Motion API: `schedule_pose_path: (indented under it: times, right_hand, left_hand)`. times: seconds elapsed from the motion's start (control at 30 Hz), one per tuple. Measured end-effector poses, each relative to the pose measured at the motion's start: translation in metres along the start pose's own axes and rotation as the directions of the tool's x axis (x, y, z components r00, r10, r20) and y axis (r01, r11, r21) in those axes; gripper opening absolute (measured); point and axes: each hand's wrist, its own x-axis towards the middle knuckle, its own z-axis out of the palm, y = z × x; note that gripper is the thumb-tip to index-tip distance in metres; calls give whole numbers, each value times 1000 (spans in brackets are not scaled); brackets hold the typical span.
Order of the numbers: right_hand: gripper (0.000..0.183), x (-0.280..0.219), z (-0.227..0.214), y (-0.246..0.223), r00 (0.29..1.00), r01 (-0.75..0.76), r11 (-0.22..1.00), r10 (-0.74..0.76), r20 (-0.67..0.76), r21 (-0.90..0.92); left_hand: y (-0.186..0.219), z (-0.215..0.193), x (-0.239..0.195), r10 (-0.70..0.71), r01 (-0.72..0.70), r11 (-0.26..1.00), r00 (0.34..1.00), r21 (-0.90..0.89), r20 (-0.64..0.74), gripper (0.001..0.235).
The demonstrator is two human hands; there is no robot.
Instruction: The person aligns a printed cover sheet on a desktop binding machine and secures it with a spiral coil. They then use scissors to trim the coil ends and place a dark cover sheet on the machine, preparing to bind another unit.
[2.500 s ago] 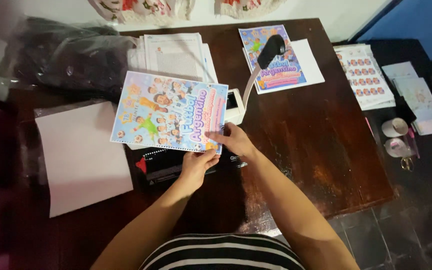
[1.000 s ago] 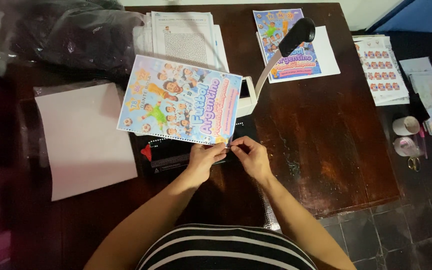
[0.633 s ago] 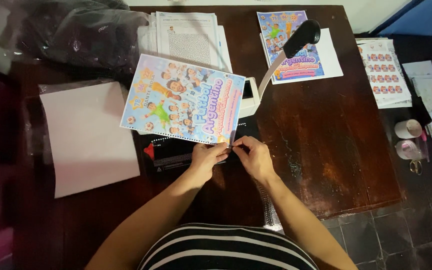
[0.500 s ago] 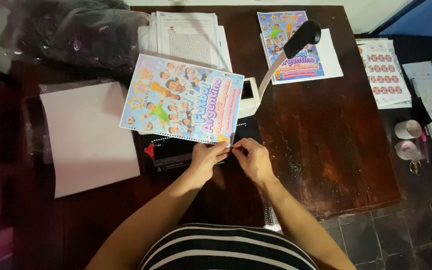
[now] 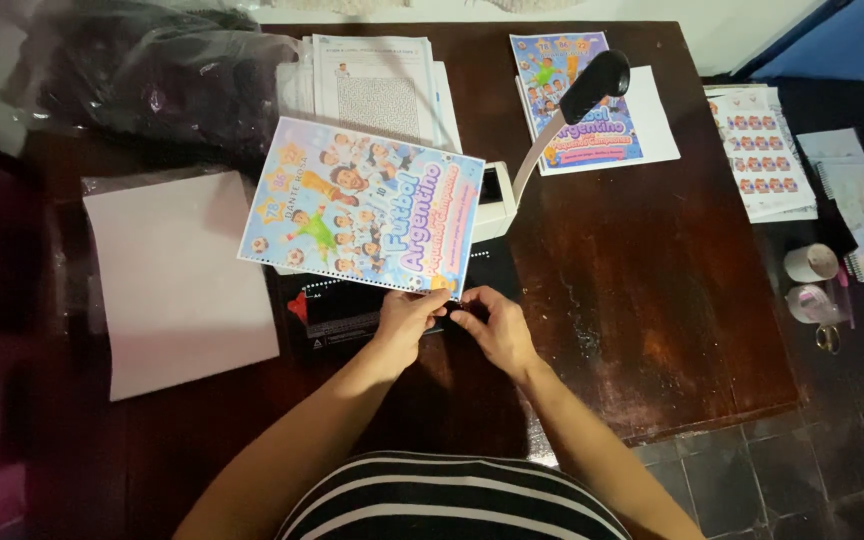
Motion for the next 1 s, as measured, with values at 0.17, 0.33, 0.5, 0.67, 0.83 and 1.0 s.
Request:
schedule_pose_path:
  times: [0.17, 0.33, 0.5, 0.67, 0.83, 1.0]
  right_hand:
    - [20, 4, 4, 23, 992, -99, 966, 75, 104, 239]
    - [33, 14, 11, 59, 922, -341, 880, 244, 300, 331]
    - [25, 11, -12, -1, 932, -306, 873, 195, 305, 380]
    - [23, 10, -8, 15, 927, -309, 889, 201, 317, 338]
    - [36, 13, -11, 12, 913, -330, 925, 262, 314, 188]
    - [33, 13, -13, 7, 947, -190, 976, 155, 280, 102]
  left_hand:
    - [-3, -4, 6, -3, 3, 1000, 1000, -4, 24, 12]
    - [3, -3, 1, -18, 19, 1000, 997, -21, 69, 10]
    - [11, -2, -3, -28, 29, 1000, 998, -4, 59, 13]
    - [8, -7, 0, -27, 26, 1000, 997, 11, 71, 13]
    - [9, -9, 0, -36, 34, 999, 996, 23, 84, 14]
    - [30, 1, -18, -60, 53, 996, 994, 75, 89, 14]
